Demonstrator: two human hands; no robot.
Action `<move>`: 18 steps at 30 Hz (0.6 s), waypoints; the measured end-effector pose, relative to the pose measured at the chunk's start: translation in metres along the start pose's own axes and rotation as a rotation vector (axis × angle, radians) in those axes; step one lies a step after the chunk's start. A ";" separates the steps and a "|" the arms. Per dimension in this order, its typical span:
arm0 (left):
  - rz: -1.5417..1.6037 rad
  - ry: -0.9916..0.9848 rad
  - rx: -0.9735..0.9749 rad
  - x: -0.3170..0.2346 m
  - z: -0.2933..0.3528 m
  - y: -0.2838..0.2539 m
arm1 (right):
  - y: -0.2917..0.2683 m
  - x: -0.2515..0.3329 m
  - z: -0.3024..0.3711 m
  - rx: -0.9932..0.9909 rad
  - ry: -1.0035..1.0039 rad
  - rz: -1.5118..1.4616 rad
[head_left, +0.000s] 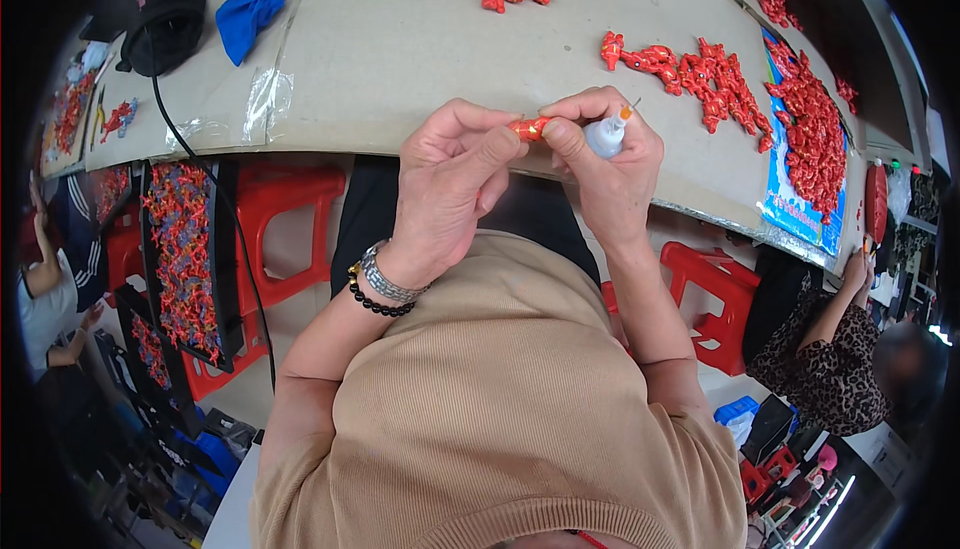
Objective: Applying glue to small red plastic components at a factory workbench.
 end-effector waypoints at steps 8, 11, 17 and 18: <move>-0.258 0.202 -0.010 -0.006 -0.001 0.004 | -0.003 0.006 0.004 -0.043 -0.017 -0.041; -0.327 0.216 -0.030 -0.008 -0.006 0.001 | -0.003 0.005 -0.003 -0.047 -0.037 0.020; -0.614 0.219 -0.135 -0.024 0.001 -0.003 | 0.004 -0.002 -0.004 0.004 -0.161 0.235; -0.576 0.247 -0.105 -0.025 0.000 0.000 | 0.003 -0.007 0.000 -0.059 0.003 0.119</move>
Point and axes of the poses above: each hand's wrist, its own z-axis away from the middle knuckle, its own y-axis out of the palm, x = y × z, the point moved 4 cm from there along -z, towards the middle knuckle, and after that the axes turned 3 degrees about x, right-handed, at the moved point
